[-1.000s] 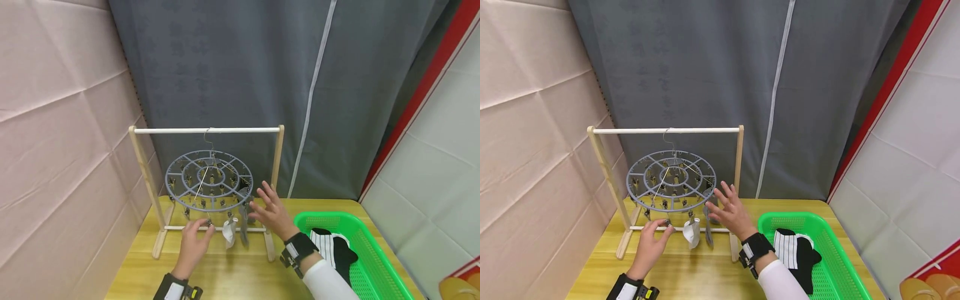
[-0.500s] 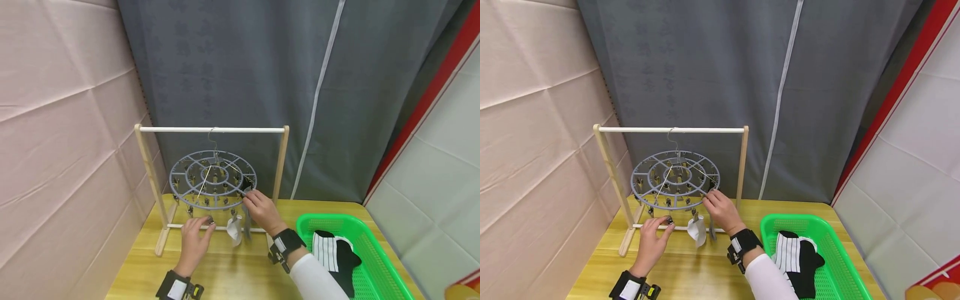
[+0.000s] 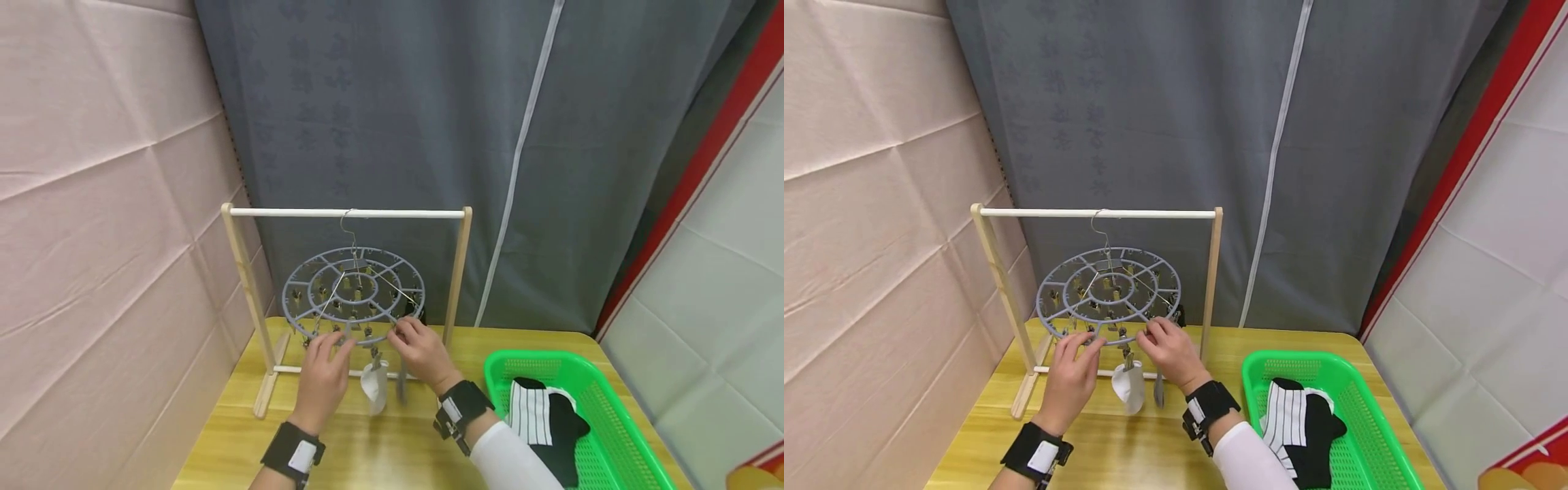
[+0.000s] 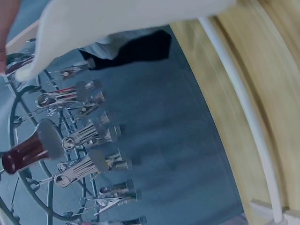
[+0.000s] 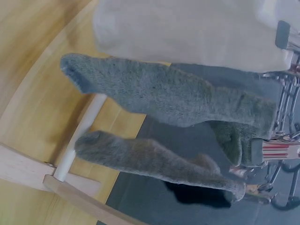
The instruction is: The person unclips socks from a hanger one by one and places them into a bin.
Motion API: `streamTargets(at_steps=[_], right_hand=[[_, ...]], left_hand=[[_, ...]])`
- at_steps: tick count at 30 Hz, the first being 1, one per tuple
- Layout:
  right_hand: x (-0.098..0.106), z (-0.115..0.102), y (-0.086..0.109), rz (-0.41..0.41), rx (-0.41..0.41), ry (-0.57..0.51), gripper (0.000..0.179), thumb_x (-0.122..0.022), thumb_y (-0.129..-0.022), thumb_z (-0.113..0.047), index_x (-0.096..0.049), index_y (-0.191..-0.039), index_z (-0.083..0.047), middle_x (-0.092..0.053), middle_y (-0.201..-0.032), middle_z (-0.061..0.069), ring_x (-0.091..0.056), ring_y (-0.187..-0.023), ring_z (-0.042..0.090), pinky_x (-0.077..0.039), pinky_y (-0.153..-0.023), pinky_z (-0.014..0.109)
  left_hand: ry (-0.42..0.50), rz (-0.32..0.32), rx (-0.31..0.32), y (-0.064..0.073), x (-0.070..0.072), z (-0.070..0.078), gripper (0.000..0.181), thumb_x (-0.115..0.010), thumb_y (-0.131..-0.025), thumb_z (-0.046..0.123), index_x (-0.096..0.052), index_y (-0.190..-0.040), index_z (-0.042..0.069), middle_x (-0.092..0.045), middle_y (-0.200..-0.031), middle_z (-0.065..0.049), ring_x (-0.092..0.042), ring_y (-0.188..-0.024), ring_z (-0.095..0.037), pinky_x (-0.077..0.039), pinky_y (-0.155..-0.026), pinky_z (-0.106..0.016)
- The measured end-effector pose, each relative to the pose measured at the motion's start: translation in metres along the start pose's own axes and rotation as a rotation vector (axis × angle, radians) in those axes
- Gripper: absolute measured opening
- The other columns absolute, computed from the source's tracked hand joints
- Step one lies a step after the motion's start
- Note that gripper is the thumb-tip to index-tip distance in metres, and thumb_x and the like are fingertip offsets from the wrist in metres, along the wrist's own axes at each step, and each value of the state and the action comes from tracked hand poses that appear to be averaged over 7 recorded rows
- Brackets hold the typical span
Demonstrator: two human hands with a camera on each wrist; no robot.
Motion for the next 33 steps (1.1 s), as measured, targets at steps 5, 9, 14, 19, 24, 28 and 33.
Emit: streamTargets(at_steps=[5, 9, 14, 19, 24, 28, 33], right_hand=[[0.003, -0.013, -0.010, 0.033, 0.026, 0.033, 0.013, -0.055, -0.090, -0.005, -0.068, -0.088, -0.007, -0.064, -0.085, 0.009, -0.061, -0.081, 0.022, -0.054, -0.070, 0.030], [0.006, -0.023, -0.020, 0.060, 0.055, 0.051, 0.014, -0.054, -0.090, -0.005, -0.068, -0.088, -0.008, -0.064, -0.084, 0.006, -0.060, -0.079, 0.020, -0.053, -0.070, 0.029], [0.017, -0.029, -0.032, 0.116, 0.080, 0.058, 0.017, -0.051, -0.092, -0.007, -0.068, -0.094, -0.010, -0.067, -0.090, 0.009, -0.063, -0.083, 0.022, -0.054, -0.073, 0.031], [0.026, -0.031, -0.039, 0.130, 0.111, 0.088, 0.020, -0.052, -0.092, -0.007, -0.070, -0.098, -0.012, -0.070, -0.092, 0.006, -0.065, -0.083, 0.019, -0.055, -0.074, 0.032], [0.018, -0.036, -0.039, 0.077, 0.133, 0.064, 0.022, -0.050, -0.093, -0.006, -0.072, -0.094, -0.011, -0.070, -0.086, 0.002, -0.063, -0.073, 0.014, -0.054, -0.066, 0.026], [0.009, -0.038, -0.036, 0.075, 0.122, 0.028, 0.022, -0.051, -0.093, -0.008, -0.072, -0.091, -0.009, -0.069, -0.084, 0.002, -0.061, -0.068, 0.014, -0.053, -0.061, 0.024], [0.011, -0.039, -0.039, 0.095, 0.110, 0.027, 0.020, -0.053, -0.093, -0.008, -0.072, -0.089, -0.009, -0.068, -0.082, 0.001, -0.061, -0.068, 0.014, -0.053, -0.060, 0.023]], left_hand=[[-0.084, 0.079, -0.003, -0.006, 0.005, -0.005, 0.011, -0.064, -0.076, 0.007, -0.068, -0.087, 0.007, -0.062, -0.093, -0.014, -0.055, -0.087, -0.032, -0.050, -0.075, -0.044], [-0.093, 0.105, 0.022, -0.008, 0.011, -0.013, 0.009, -0.065, -0.076, 0.007, -0.068, -0.084, 0.007, -0.061, -0.090, -0.013, -0.055, -0.086, -0.031, -0.052, -0.075, -0.045], [-0.030, 0.100, 0.046, -0.008, 0.013, -0.024, 0.010, -0.063, -0.073, 0.000, -0.066, -0.082, 0.003, -0.058, -0.087, -0.013, -0.055, -0.085, -0.031, -0.049, -0.085, -0.050], [0.056, 0.113, 0.075, -0.006, 0.014, -0.039, 0.013, -0.059, -0.069, -0.007, -0.060, -0.080, -0.001, -0.053, -0.086, -0.016, -0.052, -0.083, -0.033, -0.043, -0.093, -0.057], [0.099, 0.109, 0.098, -0.003, 0.013, -0.051, 0.015, -0.059, -0.067, -0.009, -0.056, -0.079, -0.001, -0.051, -0.087, -0.019, -0.050, -0.085, -0.034, -0.040, -0.095, -0.059], [0.051, 0.136, 0.113, 0.001, 0.018, -0.051, 0.014, -0.058, -0.068, -0.005, -0.058, -0.081, -0.001, -0.053, -0.088, -0.019, -0.050, -0.088, -0.037, -0.038, -0.094, -0.059], [-0.021, 0.173, 0.127, 0.020, 0.020, -0.034, 0.014, -0.051, -0.071, 0.002, -0.061, -0.080, 0.000, -0.058, -0.082, -0.013, -0.051, -0.080, -0.032, -0.041, -0.074, -0.048]])
Point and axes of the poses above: each hand's wrist, its own y-axis away from the middle knuckle, its own x-axis out of the back of the hand, z = x × y, the point moved 10 cm from there along -y, towards the middle knuckle
